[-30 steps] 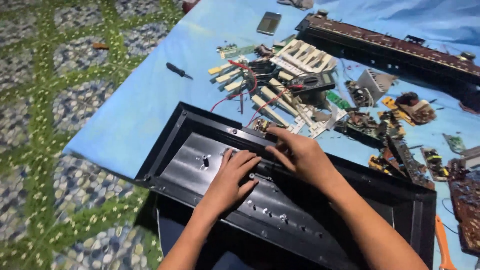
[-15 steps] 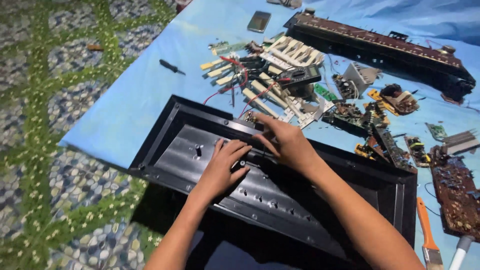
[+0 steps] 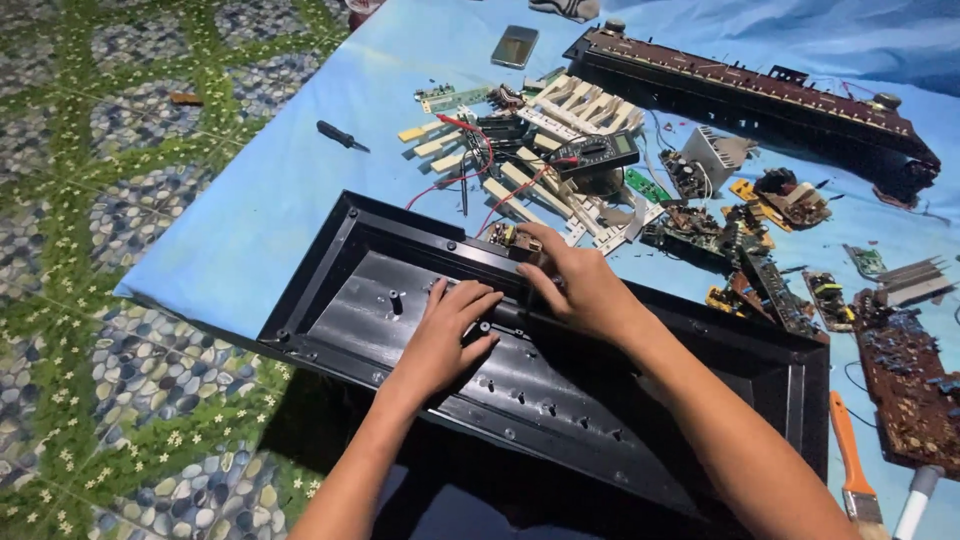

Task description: The person uses a screwdriver to remove screws from the back panel of a black electronic device. They systematically unscrew fasteners along the frame and remove them by hand, placing them on the surrounding surface.

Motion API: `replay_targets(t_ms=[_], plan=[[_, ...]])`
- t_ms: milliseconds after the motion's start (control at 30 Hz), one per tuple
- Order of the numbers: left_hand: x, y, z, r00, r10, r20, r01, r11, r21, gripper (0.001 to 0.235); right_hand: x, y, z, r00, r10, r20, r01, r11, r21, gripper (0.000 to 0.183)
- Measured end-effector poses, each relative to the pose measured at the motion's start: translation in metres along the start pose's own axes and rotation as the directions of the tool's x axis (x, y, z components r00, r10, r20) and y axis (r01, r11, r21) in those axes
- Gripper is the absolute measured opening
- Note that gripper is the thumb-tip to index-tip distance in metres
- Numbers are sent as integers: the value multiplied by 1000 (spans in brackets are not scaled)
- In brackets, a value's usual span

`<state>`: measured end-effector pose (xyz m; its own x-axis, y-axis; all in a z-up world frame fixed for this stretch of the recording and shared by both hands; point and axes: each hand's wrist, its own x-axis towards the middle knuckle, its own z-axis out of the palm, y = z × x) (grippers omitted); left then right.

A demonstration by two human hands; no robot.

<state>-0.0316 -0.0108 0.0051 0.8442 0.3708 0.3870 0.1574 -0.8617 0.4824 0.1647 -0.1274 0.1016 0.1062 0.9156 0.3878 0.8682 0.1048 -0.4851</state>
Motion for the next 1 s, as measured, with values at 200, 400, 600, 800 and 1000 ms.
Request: replay_targets(t_ms=[200,400,600,800,1000], plan=[[1,1,-1,1000,1,2,-1,1000,3,57,-2,12,10,997,-73,-24,71,995,-65,40],[1,1,-2,1000,6,-3,-6,1000,7,55,0,13,12,994,-85,-72,77,990,-115,68],[0,-3,1,1000,14,-9,-14,1000,-16,56,0,4,0,994,-106,-4,106,992,62,47],[-1,-2,1,1000,19,-22,-19,1000,-5,55,-1,11,10,989,-119,-87,118,993,-20,40],[0,-2,0,999,28,-23,-28,1000,-4,56,1,-3,4,993,-114,-11,115,992,52,52]])
